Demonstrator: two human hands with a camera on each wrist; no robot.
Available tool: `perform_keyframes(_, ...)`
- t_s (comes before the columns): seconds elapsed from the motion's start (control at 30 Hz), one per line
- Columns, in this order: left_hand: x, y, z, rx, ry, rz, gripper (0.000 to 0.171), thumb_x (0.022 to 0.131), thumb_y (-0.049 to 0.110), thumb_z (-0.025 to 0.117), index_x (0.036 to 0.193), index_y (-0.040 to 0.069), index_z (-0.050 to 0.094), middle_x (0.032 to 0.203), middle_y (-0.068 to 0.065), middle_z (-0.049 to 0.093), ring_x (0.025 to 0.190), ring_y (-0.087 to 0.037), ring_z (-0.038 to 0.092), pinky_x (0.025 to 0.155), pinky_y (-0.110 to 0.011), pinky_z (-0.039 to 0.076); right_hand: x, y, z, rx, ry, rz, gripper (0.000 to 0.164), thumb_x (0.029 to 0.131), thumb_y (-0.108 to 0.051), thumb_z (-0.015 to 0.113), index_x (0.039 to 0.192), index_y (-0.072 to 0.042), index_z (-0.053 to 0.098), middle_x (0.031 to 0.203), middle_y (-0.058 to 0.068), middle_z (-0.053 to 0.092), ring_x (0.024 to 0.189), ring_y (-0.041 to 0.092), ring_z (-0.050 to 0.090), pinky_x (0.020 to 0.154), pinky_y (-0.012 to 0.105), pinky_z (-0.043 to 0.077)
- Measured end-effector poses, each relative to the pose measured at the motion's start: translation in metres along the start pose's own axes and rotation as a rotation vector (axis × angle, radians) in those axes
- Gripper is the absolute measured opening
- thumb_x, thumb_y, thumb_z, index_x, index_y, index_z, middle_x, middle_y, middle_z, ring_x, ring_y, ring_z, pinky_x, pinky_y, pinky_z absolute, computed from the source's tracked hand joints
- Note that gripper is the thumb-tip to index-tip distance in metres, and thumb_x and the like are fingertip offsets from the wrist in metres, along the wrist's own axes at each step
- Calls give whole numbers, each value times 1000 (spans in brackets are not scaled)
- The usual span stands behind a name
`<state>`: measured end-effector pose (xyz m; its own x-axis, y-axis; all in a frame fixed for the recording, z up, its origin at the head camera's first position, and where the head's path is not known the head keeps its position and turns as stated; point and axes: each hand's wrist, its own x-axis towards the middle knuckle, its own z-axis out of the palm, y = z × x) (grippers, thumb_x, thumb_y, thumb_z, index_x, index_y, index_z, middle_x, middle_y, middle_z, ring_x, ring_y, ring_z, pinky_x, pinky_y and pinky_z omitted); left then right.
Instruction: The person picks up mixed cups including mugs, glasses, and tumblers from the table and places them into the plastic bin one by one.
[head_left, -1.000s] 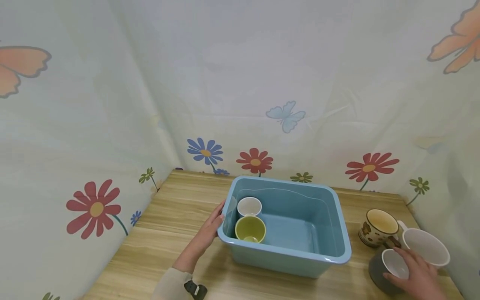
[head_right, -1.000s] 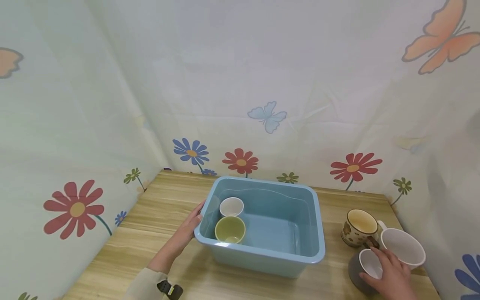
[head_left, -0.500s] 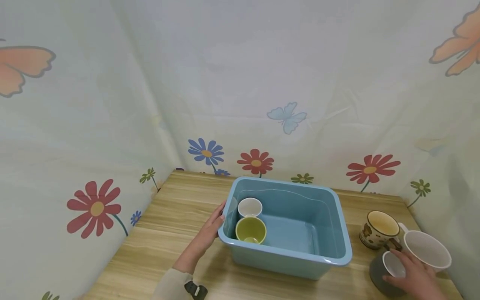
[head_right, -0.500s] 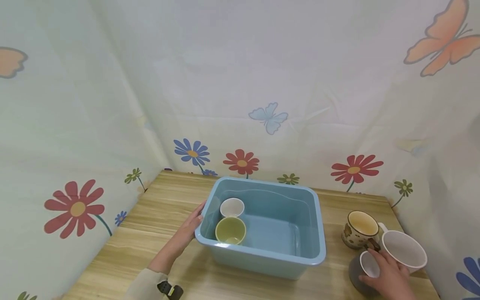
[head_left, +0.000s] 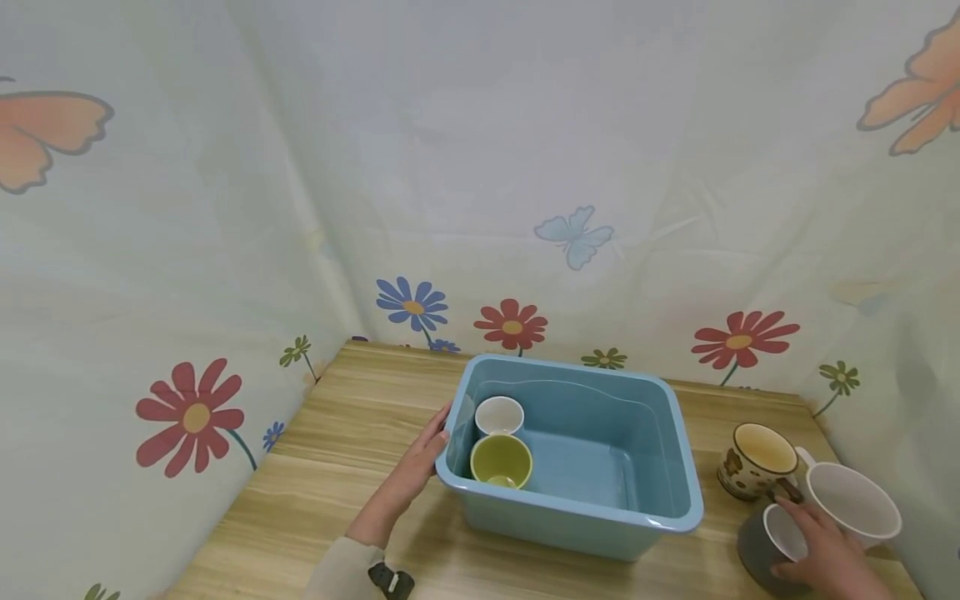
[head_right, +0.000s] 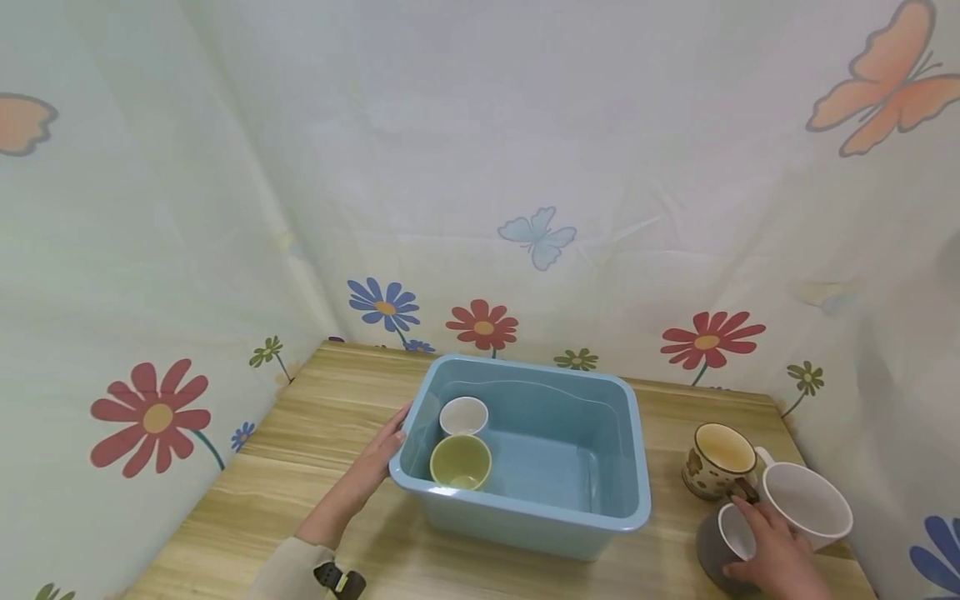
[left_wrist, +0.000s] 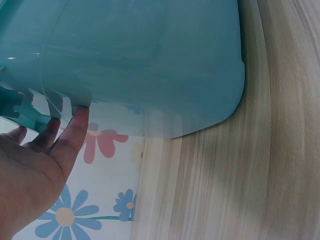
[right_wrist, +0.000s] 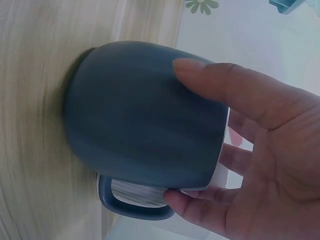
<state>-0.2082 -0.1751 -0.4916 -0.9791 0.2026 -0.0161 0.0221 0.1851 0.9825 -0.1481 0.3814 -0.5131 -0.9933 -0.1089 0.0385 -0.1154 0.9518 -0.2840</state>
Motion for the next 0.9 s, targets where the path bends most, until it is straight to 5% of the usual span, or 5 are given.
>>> perform_keyframes(0.37,0,0,-1,1,5,-17,57,110,34,35,164,19,24,172,-18,21,154,-49,29,113,-65,41,3,-2,-4,16,-66,28,89,61,-17,94,129,16,47,114,42,55,103,56,57,82,74,43)
perform_keyframes(0.9,-1,1,0,7,3,-13,57,111,33,34,165,19,23,172,-18,20,154,-49,28,114,-65,41,6,5,-3,6,31,-62,85,49,-19,97,120,9,59,108,39,62,93,49,63,75,63,50)
